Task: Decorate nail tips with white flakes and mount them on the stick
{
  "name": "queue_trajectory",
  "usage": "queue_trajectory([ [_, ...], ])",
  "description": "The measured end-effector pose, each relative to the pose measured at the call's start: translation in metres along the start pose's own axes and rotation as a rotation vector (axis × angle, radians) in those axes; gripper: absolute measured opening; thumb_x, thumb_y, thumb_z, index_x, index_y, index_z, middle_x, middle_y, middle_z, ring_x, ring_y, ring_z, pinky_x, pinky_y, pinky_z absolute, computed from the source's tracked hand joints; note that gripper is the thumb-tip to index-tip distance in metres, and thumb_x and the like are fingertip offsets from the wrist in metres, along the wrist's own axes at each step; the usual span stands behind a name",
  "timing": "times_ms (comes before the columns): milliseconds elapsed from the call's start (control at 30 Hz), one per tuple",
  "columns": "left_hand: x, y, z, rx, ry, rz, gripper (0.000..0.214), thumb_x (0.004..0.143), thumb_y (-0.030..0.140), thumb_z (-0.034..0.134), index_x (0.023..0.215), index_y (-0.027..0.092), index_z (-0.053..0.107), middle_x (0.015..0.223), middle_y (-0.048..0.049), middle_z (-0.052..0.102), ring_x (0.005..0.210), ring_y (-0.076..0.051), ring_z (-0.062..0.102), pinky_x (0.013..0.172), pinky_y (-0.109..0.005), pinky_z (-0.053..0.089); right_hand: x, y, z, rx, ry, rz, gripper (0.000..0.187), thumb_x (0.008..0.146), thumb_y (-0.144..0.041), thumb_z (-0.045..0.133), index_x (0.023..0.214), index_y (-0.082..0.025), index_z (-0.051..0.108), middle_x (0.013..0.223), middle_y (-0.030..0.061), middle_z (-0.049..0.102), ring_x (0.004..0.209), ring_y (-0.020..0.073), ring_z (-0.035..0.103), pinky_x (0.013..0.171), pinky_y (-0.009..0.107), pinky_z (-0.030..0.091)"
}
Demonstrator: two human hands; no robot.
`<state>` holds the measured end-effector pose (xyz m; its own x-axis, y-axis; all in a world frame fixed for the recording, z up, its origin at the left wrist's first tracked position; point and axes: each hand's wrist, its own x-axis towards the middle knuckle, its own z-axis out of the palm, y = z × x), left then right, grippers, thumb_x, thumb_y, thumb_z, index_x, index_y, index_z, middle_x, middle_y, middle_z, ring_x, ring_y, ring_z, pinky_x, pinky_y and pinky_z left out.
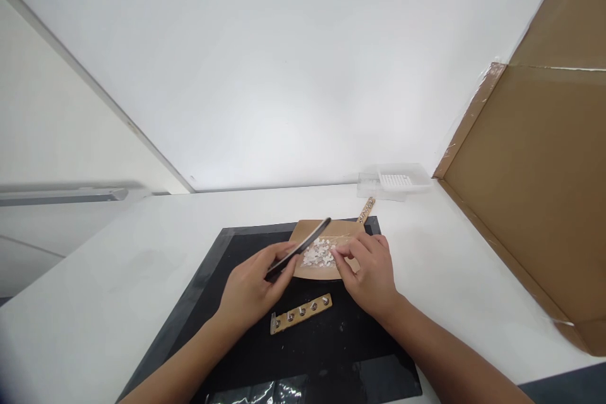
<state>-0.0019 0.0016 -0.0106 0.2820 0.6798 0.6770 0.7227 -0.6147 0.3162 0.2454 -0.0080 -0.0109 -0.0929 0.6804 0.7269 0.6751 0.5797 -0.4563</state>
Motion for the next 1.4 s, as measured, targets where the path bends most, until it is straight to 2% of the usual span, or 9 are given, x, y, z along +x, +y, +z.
queue_trajectory([
  [100, 0.008, -0.010, -0.009, 0.136, 0.043, -0.235, 0.022, 0.101, 0.037, 0.062, 0.113, 0.022, 0.072, 0.097, -0.0032, 0.082, 0.087, -0.022, 0.079, 0.074, -0.030, 0.059, -0.001, -0.002, 0.000, 0.025, -0.027, -0.008, 0.015, 0.100, -0.019, 0.070, 0.089, -0.024, 0.062, 0.083, -0.0021, 0.068, 0.080, 0.0166, 0.066, 0.079, 0.037, 0.040],
  [233, 0.021, -0.022, -0.023, 0.339, -0.059, -0.537, 0.027, 0.100, 0.042, 0.057, 0.113, 0.025, 0.073, 0.103, -0.0031, 0.083, 0.095, -0.028, 0.078, 0.065, -0.033, 0.052, 0.000, -0.003, -0.001, 0.036, -0.034, 0.000, 0.014, 0.100, -0.017, 0.069, 0.091, -0.025, 0.062, 0.091, -0.0007, 0.072, 0.089, 0.0187, 0.070, 0.081, 0.038, 0.042],
  [433, 0.024, -0.034, -0.027, 0.462, -0.369, -0.651, 0.030, 0.103, 0.040, 0.049, 0.114, 0.026, 0.073, 0.111, -0.0040, 0.082, 0.098, -0.032, 0.076, 0.063, -0.036, 0.049, -0.001, 0.000, -0.002, 0.055, -0.084, 0.037, 0.014, 0.101, -0.019, 0.067, 0.091, -0.025, 0.058, 0.110, 0.0024, 0.078, 0.101, 0.0223, 0.074, 0.086, 0.039, 0.048],
  [533, 0.018, -0.040, -0.023, 0.472, -0.351, -0.572, 0.029, 0.103, 0.037, 0.049, 0.107, 0.024, 0.075, 0.107, -0.0058, 0.081, 0.101, -0.031, 0.073, 0.066, -0.037, 0.052, -0.002, 0.002, 0.000, 0.063, -0.106, 0.052, 0.013, 0.101, -0.020, 0.066, 0.092, -0.025, 0.057, 0.112, 0.0022, 0.081, 0.100, 0.0228, 0.076, 0.087, 0.040, 0.051],
  [700, 0.013, -0.049, -0.016, 0.425, -0.029, -0.134, 0.023, 0.101, 0.032, 0.061, 0.093, 0.020, 0.079, 0.093, -0.0105, 0.078, 0.099, -0.031, 0.068, 0.085, -0.044, 0.057, -0.004, 0.002, 0.001, 0.133, -0.118, 0.047, 0.014, 0.100, -0.016, 0.064, 0.091, -0.026, 0.057, 0.108, 0.0009, 0.082, 0.099, 0.0219, 0.079, 0.085, 0.038, 0.058],
  [800, 0.014, -0.046, -0.012, 0.219, 0.039, 0.057, 0.014, 0.101, 0.025, 0.067, 0.096, 0.022, 0.079, 0.089, -0.0063, 0.080, 0.100, -0.028, 0.069, 0.090, -0.044, 0.059, -0.004, 0.002, 0.002, 0.198, -0.124, 0.033, 0.016, 0.099, -0.014, 0.063, 0.091, -0.026, 0.058, 0.106, 0.0019, 0.081, 0.100, 0.0215, 0.079, 0.085, 0.036, 0.062],
  [1167, 0.003, -0.003, -0.001, -0.061, -0.012, 0.263, 0.039, 0.101, 0.002, 0.060, 0.134, 0.022, 0.070, 0.106, -0.0066, 0.083, 0.144, -0.031, 0.058, 0.104, -0.047, 0.058, -0.005, -0.001, 0.003, 0.165, -0.126, -0.067, 0.016, 0.099, -0.015, 0.068, 0.089, -0.026, 0.062, 0.106, 0.0019, 0.080, 0.097, 0.0209, 0.076, 0.083, 0.038, 0.059],
  [1300, 0.004, 0.006, -0.003, -0.112, -0.073, 0.325, 0.040, 0.101, 0.003, 0.059, 0.134, 0.022, 0.069, 0.127, -0.0106, 0.076, 0.136, -0.028, 0.063, 0.110, -0.046, 0.059, -0.005, -0.007, 0.005, 0.177, -0.114, -0.124, 0.014, 0.100, -0.016, 0.069, 0.090, -0.025, 0.065, 0.105, 0.0018, 0.081, 0.095, 0.0195, 0.076, 0.082, 0.037, 0.059],
  [1400, 0.005, 0.009, -0.006, -0.084, -0.080, 0.369, 0.034, 0.100, 0.008, 0.065, 0.129, 0.024, 0.071, 0.121, -0.0100, 0.075, 0.117, -0.024, 0.071, 0.101, -0.041, 0.063, -0.005, -0.011, 0.006, 0.212, -0.119, -0.151, 0.012, 0.101, -0.018, 0.069, 0.092, -0.026, 0.067, 0.104, 0.0020, 0.082, 0.094, 0.0186, 0.077, 0.082, 0.036, 0.059],
])
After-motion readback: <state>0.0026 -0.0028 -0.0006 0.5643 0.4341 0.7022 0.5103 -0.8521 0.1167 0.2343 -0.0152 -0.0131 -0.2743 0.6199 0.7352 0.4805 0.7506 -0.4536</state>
